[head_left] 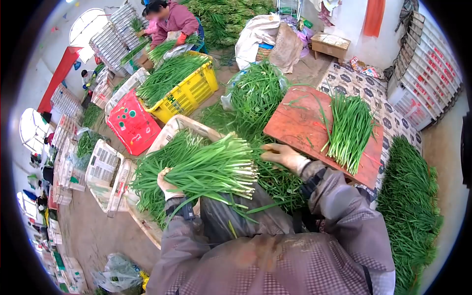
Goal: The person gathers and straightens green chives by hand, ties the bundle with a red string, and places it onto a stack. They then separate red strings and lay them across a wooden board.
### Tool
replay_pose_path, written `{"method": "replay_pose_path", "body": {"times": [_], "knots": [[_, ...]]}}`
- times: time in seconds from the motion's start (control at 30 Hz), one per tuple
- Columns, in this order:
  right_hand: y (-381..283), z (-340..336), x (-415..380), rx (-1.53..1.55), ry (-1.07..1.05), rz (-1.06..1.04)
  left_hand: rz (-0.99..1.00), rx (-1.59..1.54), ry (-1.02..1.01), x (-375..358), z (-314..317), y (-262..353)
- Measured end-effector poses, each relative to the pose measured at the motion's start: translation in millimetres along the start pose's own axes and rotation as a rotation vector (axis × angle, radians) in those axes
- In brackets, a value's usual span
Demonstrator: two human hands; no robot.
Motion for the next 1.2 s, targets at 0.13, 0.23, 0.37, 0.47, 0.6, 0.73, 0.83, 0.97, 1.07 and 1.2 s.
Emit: {"method": "replay_pose_path", "body": {"times": [0.13,0.23,0.37,0.47,0.6,0.73,0.83,0.97,1.07,1.2], "knots": [[-3.4,34.7,28.5,-0.109,0.088,-0.113,-0.031,0.018,-0.056,6.8,-1.3,1.0],[-1.6,19.4,20.8,-0.253,0.134,-0.127,-0.009,0.053,-0.066,6.3,-6.0,6.8],[67.5,-45.1,20.9,-0.236,0.145,0.079,0.061,0.087,0.026,-2.1,-13.1,8.8],[84.4,-35.1,14.4,-0.505,-0.113,0.084,-0.098,0.03,0.012,2.3,-16.9,-2.5],[-4.3,0.5,20.9,-0.11,0.084,-0.258,-0.029,0.0,-0.012,-8.2,8.9,-1.0],[-27.0,18.6,33.5,0.165,0.126,-0.252,-0.071,0.05,-0.018,-1.2,6.8,0.4],[-10.5,-22.0,35.5,0.373,0.319,-0.202,-0.083,0.069,0.049,4.5,-14.2,1.4],[3.5,-15.8,19.1,-0.045,0.019,0.041,-0.111,0.036,0.048,5.7,-18.5,-3.2],[-10.4,25.4,28.7,-0.053,-0.006,-0.079,-0.019,0.056,0.036,-0.1,-3.1,-2.6],[8.3,48.3,53.7,0.247,0.157,-0.002,-0.061,0.065,0.083,1.2,-4.7,-0.7]]}}
Point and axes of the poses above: each hand's wrist, its own x-axis towards the middle knuckle, its own z-axis out of the palm, y = z × x, the point moved 7 cm from there along x, towards the middle knuckle, and after that the axes turned 3 degrees about -z, right-handed, at the moved point
